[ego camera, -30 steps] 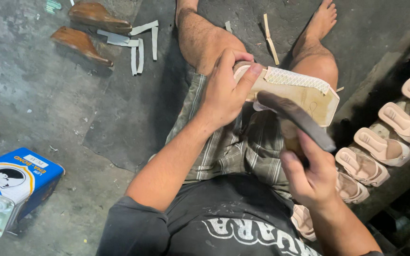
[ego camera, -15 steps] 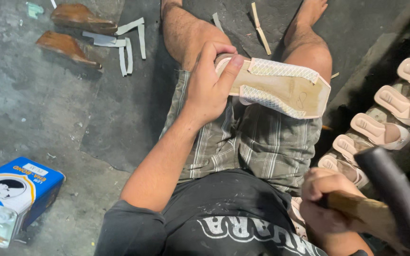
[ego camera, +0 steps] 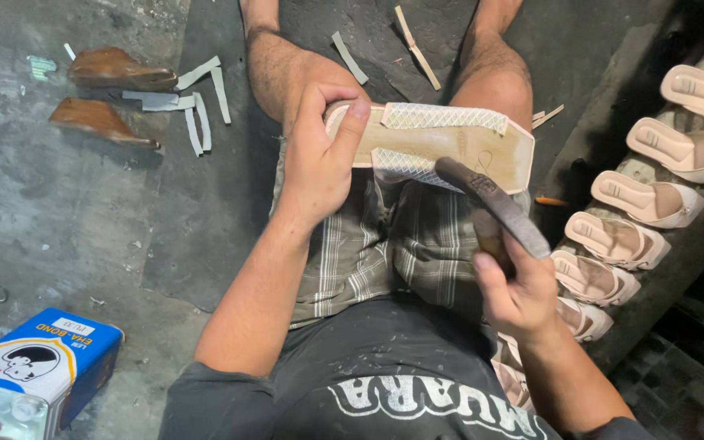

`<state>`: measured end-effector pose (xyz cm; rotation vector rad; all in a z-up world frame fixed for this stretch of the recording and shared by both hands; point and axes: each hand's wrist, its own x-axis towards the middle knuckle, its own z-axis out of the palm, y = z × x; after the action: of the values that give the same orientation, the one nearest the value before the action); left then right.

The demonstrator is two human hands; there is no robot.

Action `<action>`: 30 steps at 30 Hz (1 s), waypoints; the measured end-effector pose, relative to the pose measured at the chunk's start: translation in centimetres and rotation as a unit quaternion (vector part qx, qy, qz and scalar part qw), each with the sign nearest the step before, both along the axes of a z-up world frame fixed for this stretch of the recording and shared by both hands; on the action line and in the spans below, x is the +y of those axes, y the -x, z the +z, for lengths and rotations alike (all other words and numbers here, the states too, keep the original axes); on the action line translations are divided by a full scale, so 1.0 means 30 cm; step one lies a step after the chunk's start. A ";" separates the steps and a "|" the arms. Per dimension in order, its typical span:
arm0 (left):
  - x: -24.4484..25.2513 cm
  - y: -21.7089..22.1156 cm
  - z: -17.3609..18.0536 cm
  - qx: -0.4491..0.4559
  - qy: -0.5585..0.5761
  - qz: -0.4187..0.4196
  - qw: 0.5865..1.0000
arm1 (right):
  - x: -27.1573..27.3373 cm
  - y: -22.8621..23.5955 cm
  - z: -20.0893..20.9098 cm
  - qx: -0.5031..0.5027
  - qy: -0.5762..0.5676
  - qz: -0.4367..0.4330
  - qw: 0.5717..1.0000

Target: The person sits on the floor and assembles sandals by hand. They place a patterned insole onto a wooden last, secure it with a hammer, and attach a strap. The process is repeated for multiple units, with finished sandals placed on a nearby rack.

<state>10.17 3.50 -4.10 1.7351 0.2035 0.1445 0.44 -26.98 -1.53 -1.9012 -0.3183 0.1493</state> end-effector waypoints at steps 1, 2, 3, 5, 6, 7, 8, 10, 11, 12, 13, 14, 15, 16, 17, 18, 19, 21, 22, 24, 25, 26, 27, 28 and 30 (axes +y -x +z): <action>0.003 -0.001 0.001 0.000 -0.030 0.005 1.000 | -0.009 0.002 0.008 0.047 -0.083 -0.022 0.995; 0.009 0.004 0.000 0.002 -0.059 0.000 0.998 | -0.006 0.027 0.013 0.095 -0.166 -0.053 0.980; 0.015 0.011 0.001 0.015 -0.045 -0.008 0.999 | -0.002 0.049 0.013 0.089 -0.225 -0.022 0.970; 0.015 -0.002 0.001 0.025 -0.015 -0.010 1.000 | -0.012 0.041 -0.001 0.045 -0.239 0.026 0.970; 0.018 0.003 0.002 0.026 -0.018 -0.009 0.999 | -0.014 0.047 -0.001 0.020 -0.194 0.035 0.980; 0.018 0.008 0.004 0.027 -0.020 -0.009 0.999 | -0.016 0.055 -0.001 -0.020 -0.044 0.013 0.999; 0.015 0.000 0.005 0.023 -0.025 -0.011 0.999 | -0.020 0.057 -0.011 -0.062 0.104 -0.012 0.993; 0.012 -0.009 0.005 0.027 -0.022 -0.013 0.999 | -0.020 0.065 -0.028 0.016 -0.024 -0.051 0.998; 0.017 -0.010 0.003 0.033 -0.020 -0.015 0.999 | -0.015 0.073 -0.037 0.057 -0.088 -0.070 0.992; 0.016 -0.007 -0.001 0.035 -0.010 -0.017 0.999 | -0.016 0.090 -0.042 0.023 -0.159 -0.050 0.986; 0.018 -0.001 -0.002 0.038 -0.001 -0.018 0.999 | -0.016 0.107 -0.047 -0.012 -0.228 -0.031 0.973; 0.020 -0.002 -0.002 0.035 0.010 -0.016 0.999 | -0.019 0.109 -0.052 -0.001 -0.229 -0.027 0.973; 0.023 0.001 0.002 0.033 -0.001 -0.017 0.999 | -0.021 0.111 -0.054 0.010 -0.230 -0.023 0.973; 0.027 -0.005 0.005 0.028 -0.013 -0.021 0.999 | -0.021 0.109 -0.058 0.069 -0.165 -0.041 0.983; 0.027 -0.010 0.006 0.023 -0.025 -0.025 0.999 | -0.022 0.106 -0.063 0.129 -0.099 -0.060 0.985; 0.026 -0.009 0.007 0.024 -0.027 -0.024 0.999 | -0.027 0.103 -0.070 0.103 -0.142 -0.088 0.981; 0.023 -0.009 0.004 0.024 -0.029 -0.023 0.999 | -0.031 0.098 -0.079 0.077 -0.184 -0.116 0.973; 0.035 0.010 0.000 0.044 -0.035 -0.024 0.998 | -0.022 0.116 -0.082 0.014 -0.200 -0.110 0.973; 0.033 0.010 -0.003 0.048 -0.038 -0.020 0.998 | -0.027 0.109 -0.090 -0.036 -0.173 -0.068 0.982; 0.030 0.017 -0.001 0.047 -0.030 -0.015 0.998 | -0.039 0.101 -0.087 -0.010 -0.123 -0.043 0.991; 0.027 0.026 0.003 0.041 -0.018 -0.015 0.999 | -0.046 0.098 -0.074 0.067 -0.100 -0.060 0.991; 0.030 0.019 0.003 0.027 -0.009 -0.018 0.999 | -0.045 0.089 -0.072 0.135 -0.081 -0.080 0.984; 0.031 0.013 0.000 0.010 -0.002 -0.027 1.000 | -0.047 0.081 -0.064 0.106 -0.114 -0.094 0.983; 0.031 0.033 0.000 0.005 0.003 -0.031 1.000 | -0.056 0.086 -0.042 0.091 -0.147 -0.103 0.979; 0.029 0.058 -0.018 -0.015 0.006 -0.034 0.999 | -0.053 0.078 -0.032 0.063 -0.197 -0.114 0.972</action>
<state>8.43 4.38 -4.63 1.7243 0.1241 0.1195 -1.91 -28.56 -2.50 -1.5117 -0.0350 0.0461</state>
